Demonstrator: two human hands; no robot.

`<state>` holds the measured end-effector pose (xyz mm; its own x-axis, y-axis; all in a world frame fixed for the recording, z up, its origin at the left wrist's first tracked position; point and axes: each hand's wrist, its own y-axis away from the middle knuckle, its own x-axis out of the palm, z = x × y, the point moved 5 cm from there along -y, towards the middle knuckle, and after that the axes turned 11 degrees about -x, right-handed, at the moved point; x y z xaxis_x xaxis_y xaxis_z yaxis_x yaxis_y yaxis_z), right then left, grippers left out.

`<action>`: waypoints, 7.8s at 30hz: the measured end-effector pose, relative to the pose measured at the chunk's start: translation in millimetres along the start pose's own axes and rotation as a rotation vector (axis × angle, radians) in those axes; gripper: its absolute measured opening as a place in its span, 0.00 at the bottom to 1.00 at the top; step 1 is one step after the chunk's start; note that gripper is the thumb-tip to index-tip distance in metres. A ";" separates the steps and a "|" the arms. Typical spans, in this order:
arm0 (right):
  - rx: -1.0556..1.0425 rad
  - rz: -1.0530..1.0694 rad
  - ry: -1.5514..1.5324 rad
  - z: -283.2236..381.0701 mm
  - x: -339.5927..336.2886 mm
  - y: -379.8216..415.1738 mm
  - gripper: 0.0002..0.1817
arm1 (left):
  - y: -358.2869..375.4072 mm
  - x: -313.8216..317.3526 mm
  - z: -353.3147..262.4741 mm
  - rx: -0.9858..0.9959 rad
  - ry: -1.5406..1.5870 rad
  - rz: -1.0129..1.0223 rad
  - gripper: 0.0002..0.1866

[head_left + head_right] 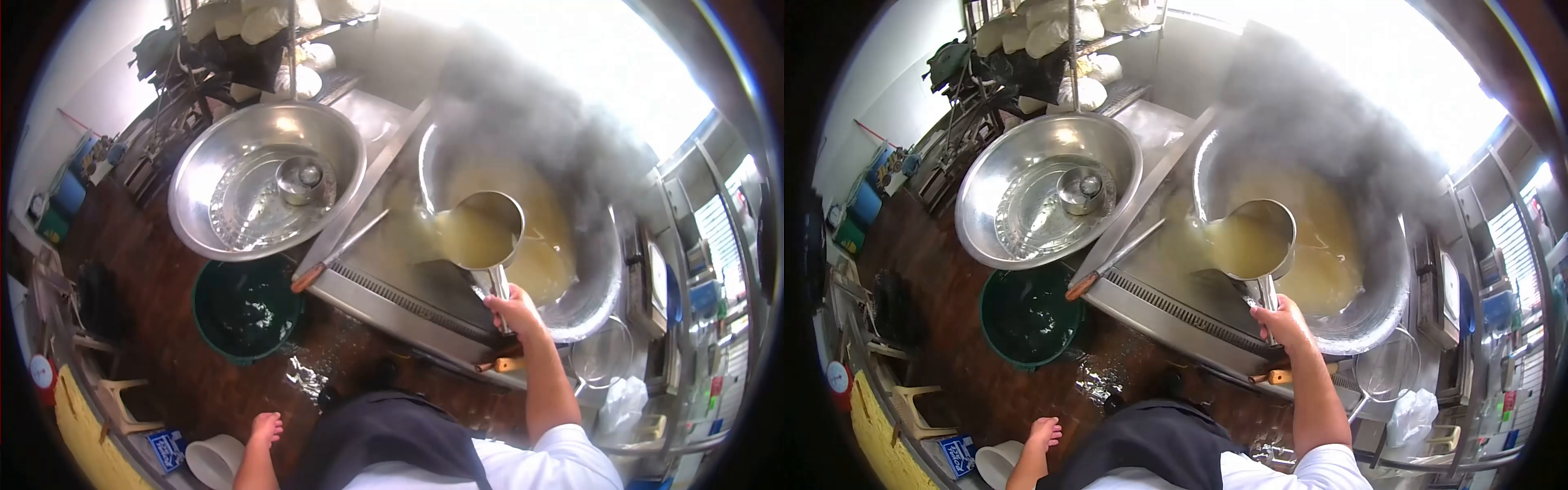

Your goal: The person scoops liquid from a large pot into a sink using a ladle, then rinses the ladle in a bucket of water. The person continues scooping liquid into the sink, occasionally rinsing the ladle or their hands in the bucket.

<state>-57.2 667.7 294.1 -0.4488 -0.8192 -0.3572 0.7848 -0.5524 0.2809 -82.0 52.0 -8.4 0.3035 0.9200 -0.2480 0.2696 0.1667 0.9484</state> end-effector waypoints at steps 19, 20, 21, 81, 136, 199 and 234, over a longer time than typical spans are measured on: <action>-0.217 -0.175 0.761 45.2 25.9 -15.9 0.23 | -36.0 -28.4 66.9 -0.150 0.034 0.059 0.19; -0.388 -0.254 0.917 39.8 20.7 -19.5 0.25 | -38.3 -28.9 64.2 -0.157 0.030 0.064 0.19; -0.272 -0.196 0.866 52.1 23.6 -20.2 0.26 | -40.7 -26.5 59.4 -0.163 0.021 0.070 0.18; 0.050 -0.043 0.267 22.2 -5.5 16.9 0.11 | -21.3 -22.4 75.8 -0.107 0.083 0.011 0.11; 0.494 0.085 0.467 -145.3 -149.3 -92.4 0.12 | 30.4 64.1 -59.6 -0.023 -0.233 -0.045 0.17; 0.151 -0.648 0.841 -113.5 -204.9 -39.8 0.20 | -8.8 19.4 -54.9 -0.079 -0.132 -0.032 0.15; 0.112 -0.023 -0.170 -22.3 -3.2 -4.4 0.14 | -29.5 -7.4 5.0 -0.148 -0.030 0.013 0.11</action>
<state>-49.7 676.1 274.1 -0.5393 -0.8149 -0.2124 0.7249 -0.5776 0.3754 -87.6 38.6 -35.6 0.3338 0.9118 -0.2390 0.1284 0.2071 0.9698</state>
